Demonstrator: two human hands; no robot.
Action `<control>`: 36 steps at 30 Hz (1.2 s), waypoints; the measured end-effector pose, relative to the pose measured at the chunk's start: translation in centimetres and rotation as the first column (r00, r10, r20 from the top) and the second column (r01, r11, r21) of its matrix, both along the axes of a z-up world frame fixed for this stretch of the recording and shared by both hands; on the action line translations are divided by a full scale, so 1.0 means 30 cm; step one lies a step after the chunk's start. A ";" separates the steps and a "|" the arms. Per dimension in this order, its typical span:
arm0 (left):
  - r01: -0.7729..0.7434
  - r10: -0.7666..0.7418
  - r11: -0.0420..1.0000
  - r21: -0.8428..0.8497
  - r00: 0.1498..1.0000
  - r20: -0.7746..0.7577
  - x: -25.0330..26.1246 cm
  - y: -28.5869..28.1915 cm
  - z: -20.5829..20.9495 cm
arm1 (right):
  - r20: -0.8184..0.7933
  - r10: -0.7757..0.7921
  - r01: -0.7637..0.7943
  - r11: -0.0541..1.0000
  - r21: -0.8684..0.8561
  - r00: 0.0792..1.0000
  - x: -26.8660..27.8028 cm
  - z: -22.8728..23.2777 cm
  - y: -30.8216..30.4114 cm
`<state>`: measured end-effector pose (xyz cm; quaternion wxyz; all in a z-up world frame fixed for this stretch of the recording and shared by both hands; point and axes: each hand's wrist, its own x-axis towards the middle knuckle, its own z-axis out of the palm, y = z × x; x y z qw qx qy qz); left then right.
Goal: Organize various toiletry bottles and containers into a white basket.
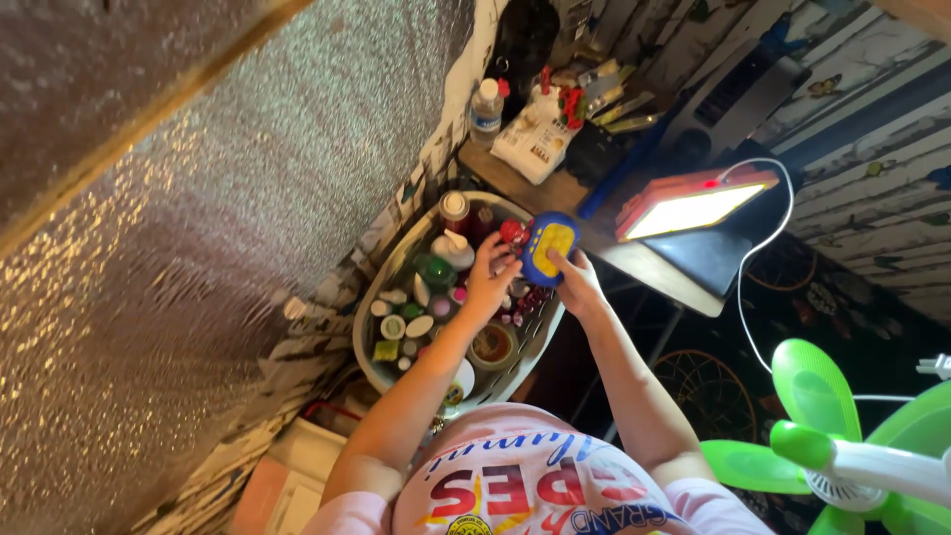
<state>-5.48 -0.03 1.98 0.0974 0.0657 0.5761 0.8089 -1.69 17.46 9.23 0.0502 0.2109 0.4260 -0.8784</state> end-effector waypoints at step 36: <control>0.154 -0.129 0.970 -0.187 0.982 0.140 -0.299 0.363 -0.177 | -0.125 -0.720 0.606 0.462 0.647 0.683 -0.423 -0.518 0.105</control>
